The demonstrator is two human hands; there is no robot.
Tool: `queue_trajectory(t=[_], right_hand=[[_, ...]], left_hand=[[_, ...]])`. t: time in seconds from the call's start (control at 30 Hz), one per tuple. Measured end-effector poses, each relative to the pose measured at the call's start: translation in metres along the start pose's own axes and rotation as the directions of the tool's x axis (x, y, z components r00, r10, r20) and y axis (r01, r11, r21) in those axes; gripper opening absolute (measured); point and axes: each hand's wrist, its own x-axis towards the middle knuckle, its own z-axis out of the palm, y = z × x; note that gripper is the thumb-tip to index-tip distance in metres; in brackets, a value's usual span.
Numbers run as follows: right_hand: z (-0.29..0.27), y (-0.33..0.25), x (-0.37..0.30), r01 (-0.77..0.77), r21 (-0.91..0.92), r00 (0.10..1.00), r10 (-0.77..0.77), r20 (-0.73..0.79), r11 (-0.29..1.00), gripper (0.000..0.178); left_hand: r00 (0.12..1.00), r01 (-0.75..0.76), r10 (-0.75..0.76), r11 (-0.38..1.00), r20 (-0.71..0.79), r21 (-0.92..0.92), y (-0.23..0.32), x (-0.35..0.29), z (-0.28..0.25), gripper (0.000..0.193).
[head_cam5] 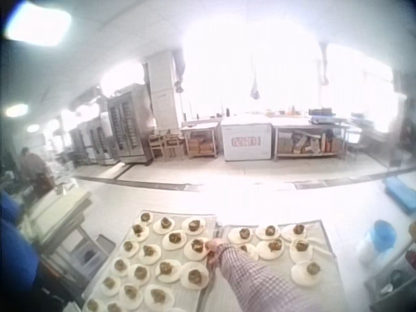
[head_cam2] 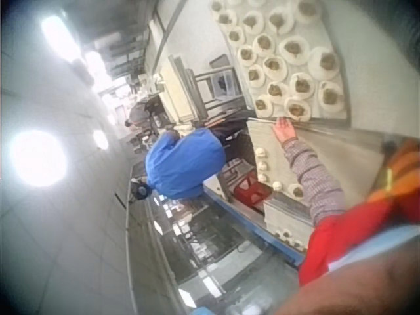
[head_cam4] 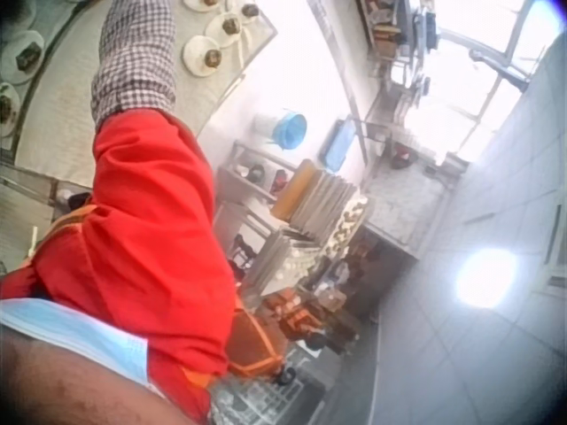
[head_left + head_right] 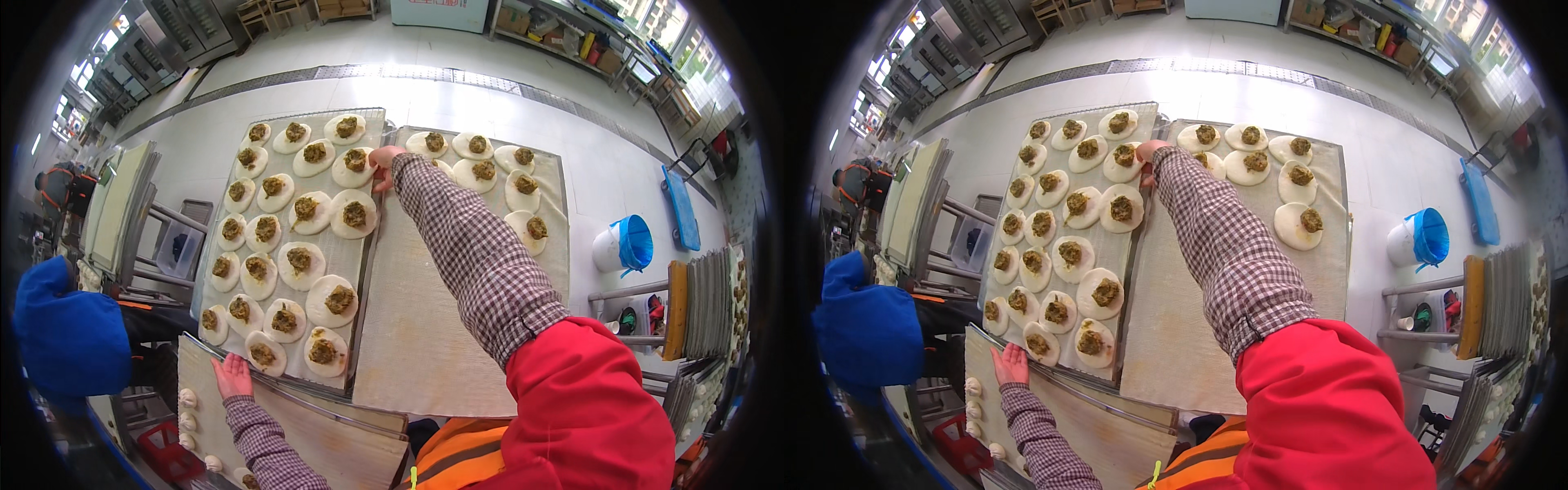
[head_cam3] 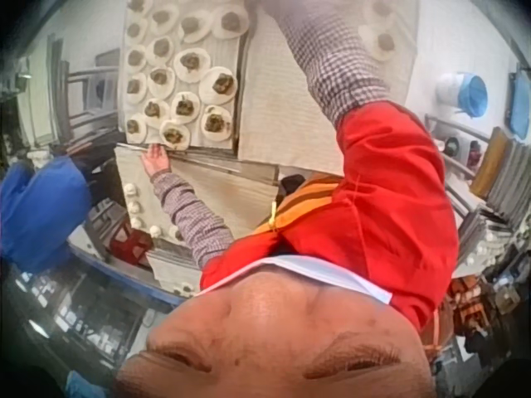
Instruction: The person repeatedly picks up round dough discs with filling, pleats the edges to seal them, and places the finished buns on trays. The person also moves trays of filled buns between work surfaces and a conveyor belt.
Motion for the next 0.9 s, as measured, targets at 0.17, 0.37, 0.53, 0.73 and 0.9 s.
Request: queue_trajectory(t=[0.17, 0.37, 0.53, 0.73, 0.9], right_hand=[[-0.002, -0.004, -0.008, -0.051, -0.085, 0.999, 0.049, -0.02, 0.995, 0.043], [-0.007, -0.044, -0.038, 0.087, -0.289, 0.994, -0.066, 0.084, 0.953, 0.04], [-0.078, -0.097, -0.072, 0.153, -0.694, 0.932, -0.336, -0.135, 0.703, 0.042], [-0.149, -0.071, -0.029, 0.036, -0.999, 0.921, -0.39, 0.021, 0.031, 0.049], [-0.164, -0.059, 0.018, 0.137, -0.959, 0.96, -0.272, 0.066, 0.25, 0.054]], left_hand=[[1.0, -0.009, 0.009, 1.0, -0.001, 0.018, 0.001, 0.003, 0.0, 0.089], [1.0, 0.012, -0.012, 1.0, -0.023, 0.028, 0.005, 0.011, -0.007, 0.087], [0.956, -0.159, 0.241, 0.903, -0.165, 0.4, 0.021, -0.02, 0.03, 0.062], [0.647, -0.687, 0.387, 0.669, 0.656, 0.283, -0.045, -0.094, 0.253, 0.032], [0.527, -0.806, 0.185, 0.419, 0.83, 0.418, -0.131, -0.101, 0.449, 0.051]])
